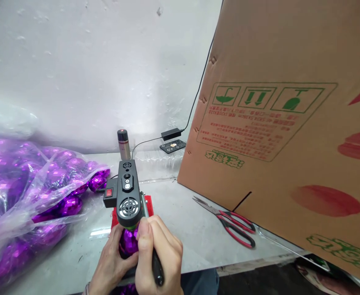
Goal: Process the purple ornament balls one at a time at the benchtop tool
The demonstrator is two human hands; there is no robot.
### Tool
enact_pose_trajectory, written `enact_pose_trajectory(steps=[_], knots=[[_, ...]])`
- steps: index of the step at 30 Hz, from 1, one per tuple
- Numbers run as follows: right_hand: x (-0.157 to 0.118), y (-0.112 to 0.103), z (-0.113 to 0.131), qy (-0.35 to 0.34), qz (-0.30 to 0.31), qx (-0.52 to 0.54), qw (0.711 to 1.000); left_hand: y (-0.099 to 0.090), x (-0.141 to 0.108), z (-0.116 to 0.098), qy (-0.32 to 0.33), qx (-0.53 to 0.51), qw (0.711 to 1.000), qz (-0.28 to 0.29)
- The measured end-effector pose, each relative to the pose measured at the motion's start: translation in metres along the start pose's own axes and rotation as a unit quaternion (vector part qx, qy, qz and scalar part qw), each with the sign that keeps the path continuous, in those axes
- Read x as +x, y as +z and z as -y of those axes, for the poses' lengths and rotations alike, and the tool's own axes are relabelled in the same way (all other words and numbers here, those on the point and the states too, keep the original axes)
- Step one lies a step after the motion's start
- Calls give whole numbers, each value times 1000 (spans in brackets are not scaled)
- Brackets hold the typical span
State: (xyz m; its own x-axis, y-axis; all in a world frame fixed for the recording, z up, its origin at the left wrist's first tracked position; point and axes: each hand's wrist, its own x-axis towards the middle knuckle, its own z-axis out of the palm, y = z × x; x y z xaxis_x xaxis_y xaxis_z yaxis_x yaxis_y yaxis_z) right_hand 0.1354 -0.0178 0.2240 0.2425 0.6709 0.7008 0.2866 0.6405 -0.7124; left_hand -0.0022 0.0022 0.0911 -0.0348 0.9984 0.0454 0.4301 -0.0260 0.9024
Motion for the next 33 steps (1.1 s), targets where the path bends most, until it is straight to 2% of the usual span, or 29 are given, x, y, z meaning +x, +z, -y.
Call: enact_pose_trajectory(steps=[7, 11, 14, 18, 23, 27, 33], knots=[[-1, 1, -1, 6, -7, 9, 1000, 20, -3, 34, 99, 67, 990, -69], [1, -2, -3, -18, 7, 0, 1000, 24, -6, 47, 119, 62, 988, -79], [5, -6, -2, -31, 32, -22, 999, 17, -7, 49, 99, 37, 993, -53], [8, -8, -1, -47, 26, -32, 998, 3, -4, 48, 42, 0, 999, -23], [7, -9, -3, -41, 46, -35, 998, -10, 3, 47, -22, -53, 998, 12], [5, -8, -5, -34, 46, -33, 998, -12, 5, 42, -3, -49, 998, 38], [3, -8, -4, -25, 42, -24, 999, -5, 3, 36, 29, 8, 1000, -2]])
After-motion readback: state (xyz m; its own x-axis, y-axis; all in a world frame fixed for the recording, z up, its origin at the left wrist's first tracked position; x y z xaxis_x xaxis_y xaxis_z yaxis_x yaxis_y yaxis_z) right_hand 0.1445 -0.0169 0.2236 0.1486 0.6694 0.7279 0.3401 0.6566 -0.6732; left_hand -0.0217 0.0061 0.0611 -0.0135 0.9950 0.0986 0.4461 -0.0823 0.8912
